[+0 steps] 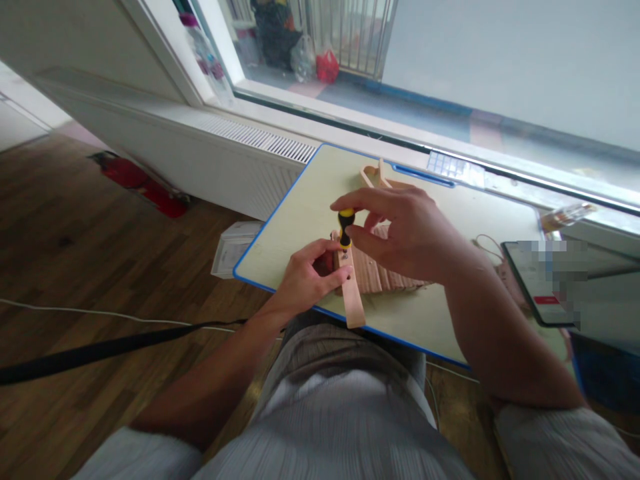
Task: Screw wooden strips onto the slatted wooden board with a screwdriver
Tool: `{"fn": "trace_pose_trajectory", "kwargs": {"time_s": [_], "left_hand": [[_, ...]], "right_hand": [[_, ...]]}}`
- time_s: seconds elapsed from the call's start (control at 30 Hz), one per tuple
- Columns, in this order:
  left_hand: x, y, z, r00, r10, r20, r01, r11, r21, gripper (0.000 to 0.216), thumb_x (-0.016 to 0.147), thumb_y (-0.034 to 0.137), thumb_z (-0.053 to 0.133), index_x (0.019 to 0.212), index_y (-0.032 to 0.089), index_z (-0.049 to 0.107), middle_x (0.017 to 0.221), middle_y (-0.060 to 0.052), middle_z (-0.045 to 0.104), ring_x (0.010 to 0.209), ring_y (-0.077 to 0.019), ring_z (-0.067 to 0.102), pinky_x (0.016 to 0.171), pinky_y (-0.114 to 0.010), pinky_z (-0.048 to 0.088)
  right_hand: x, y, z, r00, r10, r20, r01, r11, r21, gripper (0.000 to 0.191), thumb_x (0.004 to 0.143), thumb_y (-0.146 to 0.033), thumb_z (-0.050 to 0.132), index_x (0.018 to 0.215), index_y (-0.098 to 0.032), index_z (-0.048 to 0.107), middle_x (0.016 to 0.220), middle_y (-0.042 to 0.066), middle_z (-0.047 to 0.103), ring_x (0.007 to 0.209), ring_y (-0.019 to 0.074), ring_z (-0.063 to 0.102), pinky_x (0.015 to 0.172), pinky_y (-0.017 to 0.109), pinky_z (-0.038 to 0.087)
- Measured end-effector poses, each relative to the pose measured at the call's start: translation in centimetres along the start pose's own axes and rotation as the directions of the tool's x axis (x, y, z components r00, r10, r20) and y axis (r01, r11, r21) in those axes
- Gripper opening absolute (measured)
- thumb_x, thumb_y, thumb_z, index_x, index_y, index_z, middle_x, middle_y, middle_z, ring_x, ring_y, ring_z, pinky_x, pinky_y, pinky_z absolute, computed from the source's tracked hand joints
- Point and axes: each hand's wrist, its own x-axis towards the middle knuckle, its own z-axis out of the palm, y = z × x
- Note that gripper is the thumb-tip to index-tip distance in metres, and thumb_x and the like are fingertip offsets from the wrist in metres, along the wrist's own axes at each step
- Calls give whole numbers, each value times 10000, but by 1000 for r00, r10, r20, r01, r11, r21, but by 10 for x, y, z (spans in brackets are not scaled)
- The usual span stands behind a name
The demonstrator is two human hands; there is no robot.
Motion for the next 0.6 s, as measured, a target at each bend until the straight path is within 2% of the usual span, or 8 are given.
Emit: {"fn": "trace_pose_trajectory", "kwargs": {"time_s": [0.07, 0.23, 0.43, 0.6], "left_hand": [[0, 1, 0, 1000, 4, -3, -4, 1000, -6, 291, 860, 326, 845, 1095, 200, 729, 838, 31, 655, 712, -115, 564, 664, -242, 483], [0, -1, 0, 1000, 19, -16, -19, 1000, -4, 308, 850, 326, 855, 1102, 204, 726, 880, 20, 680, 741, -123, 591, 684, -249, 499], [0, -1, 0, 999, 33, -15, -33, 999, -4, 295, 848, 316, 852, 1092, 203, 731, 870, 22, 680, 717, -118, 573, 673, -249, 491], [0, -1, -1, 1000, 22, -17, -22, 1000, 19, 289, 850, 338, 857, 1076, 206, 736, 857, 19, 671, 735, -128, 581, 671, -249, 491]], "right_hand": [[-1, 1, -2, 1000, -8, 24, 8, 1000, 7, 382, 938, -216, 649, 1281, -241, 816, 1134, 33, 842, 851, 172, 755, 877, 355, 525], [-1, 0, -2, 1000, -8, 29, 8, 1000, 2, 374, 951, -201, 623, 1265, -237, 823, 1149, 36, 847, 872, 175, 758, 878, 349, 533], [1, -1, -3, 1000, 1, -4, -1, 1000, -12, 288, 970, -219, 634, 1196, -208, 812, 1113, 52, 825, 839, 170, 728, 847, 351, 512], [2, -2, 1, 999, 41, -18, -41, 999, -12, 165, 922, -267, 721, 1070, -207, 765, 1019, 43, 804, 833, 184, 703, 823, 359, 488]]}}
